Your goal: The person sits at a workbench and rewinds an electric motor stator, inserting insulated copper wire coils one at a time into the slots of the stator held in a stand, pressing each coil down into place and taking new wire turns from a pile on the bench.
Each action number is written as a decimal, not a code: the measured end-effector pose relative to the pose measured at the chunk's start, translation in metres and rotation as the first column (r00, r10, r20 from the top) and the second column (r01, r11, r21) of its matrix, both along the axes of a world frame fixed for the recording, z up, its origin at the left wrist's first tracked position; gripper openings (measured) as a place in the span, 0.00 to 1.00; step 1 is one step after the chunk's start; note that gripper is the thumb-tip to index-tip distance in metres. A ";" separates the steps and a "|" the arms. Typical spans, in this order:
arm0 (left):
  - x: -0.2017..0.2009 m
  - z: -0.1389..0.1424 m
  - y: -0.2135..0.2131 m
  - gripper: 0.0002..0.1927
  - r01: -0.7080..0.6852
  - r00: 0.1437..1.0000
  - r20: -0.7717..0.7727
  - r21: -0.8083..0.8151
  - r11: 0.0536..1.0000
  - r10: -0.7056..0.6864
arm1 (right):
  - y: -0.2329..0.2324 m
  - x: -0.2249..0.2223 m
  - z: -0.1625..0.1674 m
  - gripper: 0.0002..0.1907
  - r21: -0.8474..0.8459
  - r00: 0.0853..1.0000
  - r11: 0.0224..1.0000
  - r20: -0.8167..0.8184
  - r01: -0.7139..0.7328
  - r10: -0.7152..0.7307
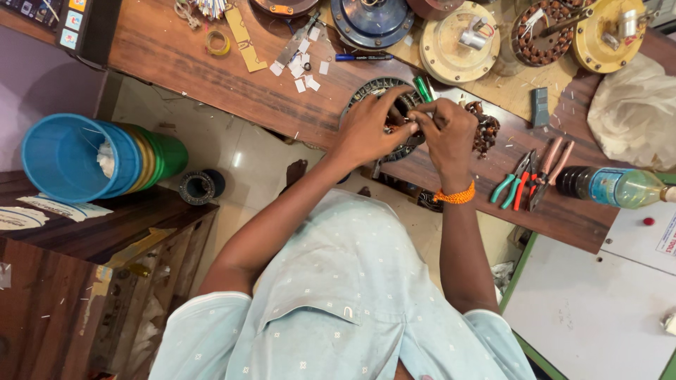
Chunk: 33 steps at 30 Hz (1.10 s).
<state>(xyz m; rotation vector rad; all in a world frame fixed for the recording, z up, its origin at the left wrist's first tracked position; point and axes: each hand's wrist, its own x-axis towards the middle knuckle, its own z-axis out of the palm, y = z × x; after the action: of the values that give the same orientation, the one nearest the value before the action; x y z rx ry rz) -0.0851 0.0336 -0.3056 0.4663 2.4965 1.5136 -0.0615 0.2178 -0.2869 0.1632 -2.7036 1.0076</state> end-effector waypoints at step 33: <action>0.022 -0.045 -0.032 0.23 0.238 0.817 -0.548 0.038 0.970 -0.179 | -0.017 0.102 -0.021 0.05 -0.131 0.993 0.984 0.024 0.122 -0.119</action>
<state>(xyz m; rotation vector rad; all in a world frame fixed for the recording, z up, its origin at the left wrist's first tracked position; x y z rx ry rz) -0.0635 0.0017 -0.3505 1.3117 2.6303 1.5969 0.0406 0.2013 -0.3077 -0.0331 -2.6138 1.1509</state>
